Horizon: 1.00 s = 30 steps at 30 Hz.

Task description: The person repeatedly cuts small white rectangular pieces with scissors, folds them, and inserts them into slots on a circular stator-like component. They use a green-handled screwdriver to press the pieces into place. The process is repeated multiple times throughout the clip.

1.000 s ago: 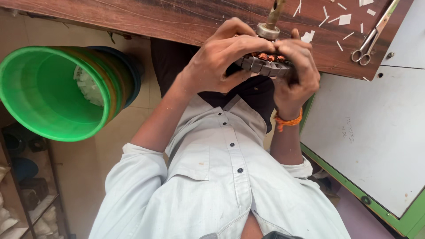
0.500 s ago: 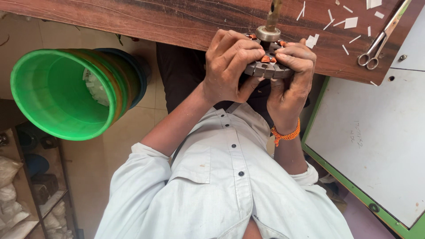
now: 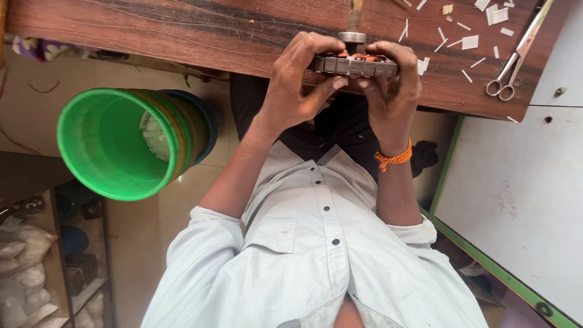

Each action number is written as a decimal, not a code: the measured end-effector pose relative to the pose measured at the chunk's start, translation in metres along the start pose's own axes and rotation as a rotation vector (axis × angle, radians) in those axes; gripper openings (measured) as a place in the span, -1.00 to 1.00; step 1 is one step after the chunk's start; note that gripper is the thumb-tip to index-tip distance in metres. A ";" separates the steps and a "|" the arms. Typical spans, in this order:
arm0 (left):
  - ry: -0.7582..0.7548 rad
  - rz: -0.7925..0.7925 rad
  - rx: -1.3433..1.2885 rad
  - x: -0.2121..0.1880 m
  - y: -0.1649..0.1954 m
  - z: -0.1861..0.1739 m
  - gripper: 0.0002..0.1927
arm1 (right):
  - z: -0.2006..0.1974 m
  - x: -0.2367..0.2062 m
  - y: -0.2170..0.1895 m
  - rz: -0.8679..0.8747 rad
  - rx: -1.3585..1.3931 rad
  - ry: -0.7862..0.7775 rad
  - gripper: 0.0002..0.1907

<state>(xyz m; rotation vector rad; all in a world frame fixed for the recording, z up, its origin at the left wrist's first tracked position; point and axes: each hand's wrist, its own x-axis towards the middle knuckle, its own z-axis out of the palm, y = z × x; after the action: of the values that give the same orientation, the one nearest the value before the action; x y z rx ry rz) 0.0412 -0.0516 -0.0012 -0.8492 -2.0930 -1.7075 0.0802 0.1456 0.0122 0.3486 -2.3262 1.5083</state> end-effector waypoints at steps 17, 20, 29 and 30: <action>0.145 0.144 0.230 0.000 0.021 0.022 -0.75 | 0.008 -0.014 0.021 -0.134 -0.067 0.114 -0.60; 0.149 0.073 0.263 0.000 0.024 0.022 -0.75 | 0.001 -0.006 0.009 -0.057 -0.050 0.066 -0.56; 0.038 -0.020 0.033 0.017 0.027 0.001 -0.65 | -0.046 0.078 0.014 -0.033 0.076 0.032 -0.70; 0.050 0.009 0.026 0.015 0.026 0.002 -0.61 | -0.046 0.092 0.020 -0.027 -0.175 0.019 -0.70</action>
<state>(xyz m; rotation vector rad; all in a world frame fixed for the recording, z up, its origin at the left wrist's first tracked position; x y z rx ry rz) 0.0454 -0.0425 0.0269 -0.7978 -2.0713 -1.6757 -0.0044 0.1943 0.0507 0.3169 -2.4067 1.2778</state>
